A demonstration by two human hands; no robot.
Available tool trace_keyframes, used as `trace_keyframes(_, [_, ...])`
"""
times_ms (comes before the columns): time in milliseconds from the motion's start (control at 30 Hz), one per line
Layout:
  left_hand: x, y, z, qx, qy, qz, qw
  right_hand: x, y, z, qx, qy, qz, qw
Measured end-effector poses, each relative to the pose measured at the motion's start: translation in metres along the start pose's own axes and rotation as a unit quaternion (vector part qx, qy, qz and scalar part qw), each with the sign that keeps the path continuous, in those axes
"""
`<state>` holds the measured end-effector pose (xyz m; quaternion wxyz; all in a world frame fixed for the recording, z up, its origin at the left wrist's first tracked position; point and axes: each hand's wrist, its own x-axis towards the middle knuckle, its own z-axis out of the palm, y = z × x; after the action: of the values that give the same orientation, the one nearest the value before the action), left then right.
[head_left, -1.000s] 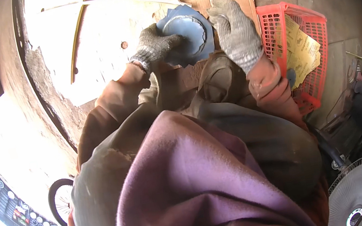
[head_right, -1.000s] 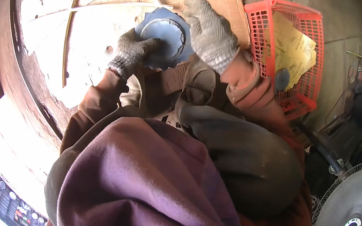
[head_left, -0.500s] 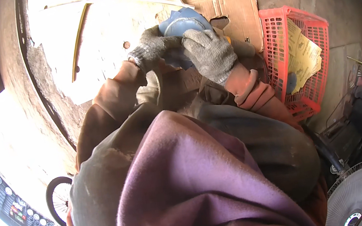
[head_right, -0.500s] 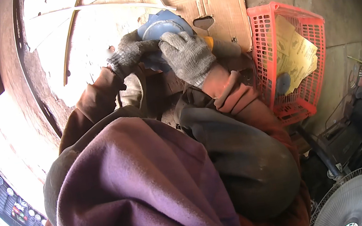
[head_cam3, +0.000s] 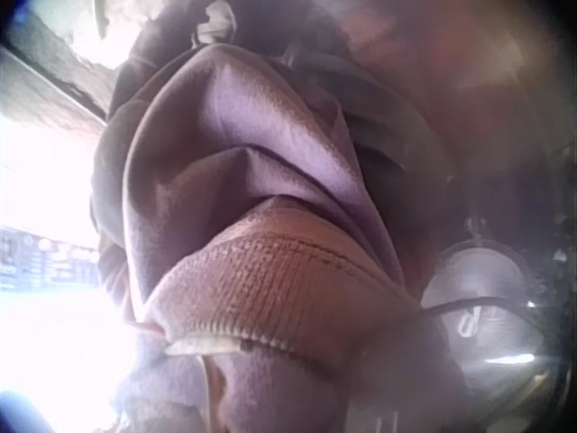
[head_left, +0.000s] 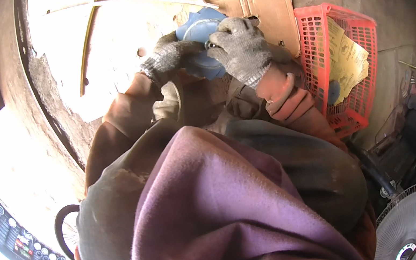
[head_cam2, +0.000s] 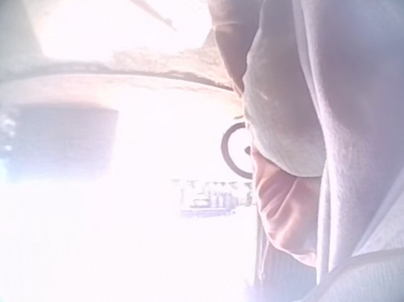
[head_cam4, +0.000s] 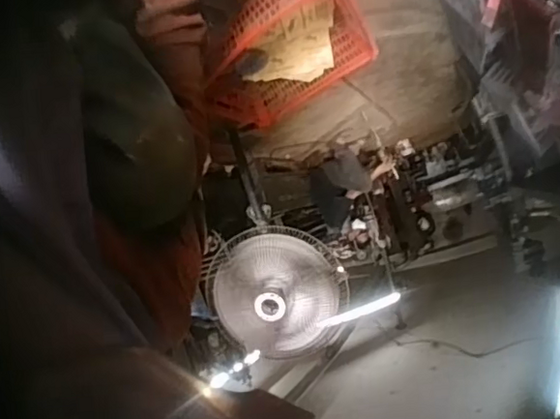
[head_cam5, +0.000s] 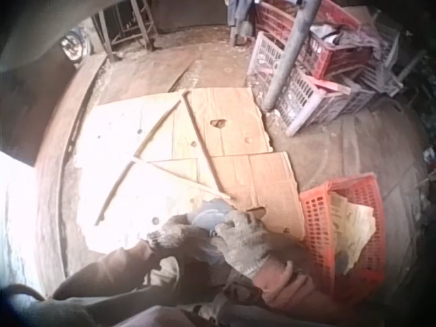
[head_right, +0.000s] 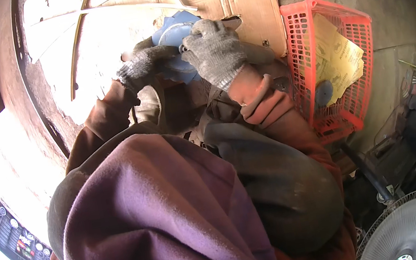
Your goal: The person uses an angle grinder to sand and smooth the edges of metal components. They handle a metal frame and separate curved metal pieces, swapping between different grinding discs while holding the items in place.
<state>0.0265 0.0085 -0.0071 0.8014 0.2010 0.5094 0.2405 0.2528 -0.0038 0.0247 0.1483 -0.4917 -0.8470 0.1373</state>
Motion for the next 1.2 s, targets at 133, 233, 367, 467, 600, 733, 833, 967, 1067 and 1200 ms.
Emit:
trace_keyframes(133, [-0.009,0.004,0.008,-0.013,0.021,-0.014,1.0,0.003,0.003,0.006,0.03,-0.015,-0.008,0.999])
trace_keyframes(233, [-0.015,0.008,0.009,-0.021,0.018,-0.026,0.999,0.005,0.001,0.009,0.027,-0.043,0.012,0.999])
trace_keyframes(367, [-0.013,0.011,0.005,-0.032,-0.018,-0.034,0.999,0.01,-0.005,0.007,-0.036,-0.074,0.031,0.996])
trace_keyframes(467, [-0.008,0.005,0.005,-0.041,0.006,-0.003,0.999,0.007,-0.008,-0.001,-0.028,-0.057,0.039,0.997])
trace_keyframes(600, [-0.005,-0.002,0.005,-0.038,0.028,-0.003,0.999,0.0,-0.004,-0.007,-0.01,-0.023,-0.015,1.0])
trace_keyframes(733, [-0.006,0.0,0.003,-0.019,0.029,-0.022,0.999,0.008,0.006,0.004,-0.035,-0.061,-0.077,0.995])
trace_keyframes(833, [-0.007,0.003,0.003,0.015,0.025,-0.023,0.999,0.013,0.009,0.011,0.021,-0.087,-0.038,0.995])
trace_keyframes(967, [-0.006,0.006,0.005,0.046,0.021,-0.006,0.999,0.015,0.004,0.008,0.094,-0.09,0.048,0.99])
trace_keyframes(1067, [-0.003,0.005,0.004,0.087,0.017,0.034,0.996,0.015,0.006,0.001,0.096,-0.131,0.07,0.984])
trace_keyframes(1200, [0.002,0.0,-0.001,0.111,0.031,0.016,0.993,0.018,0.014,0.001,0.117,-0.058,-0.015,0.991])
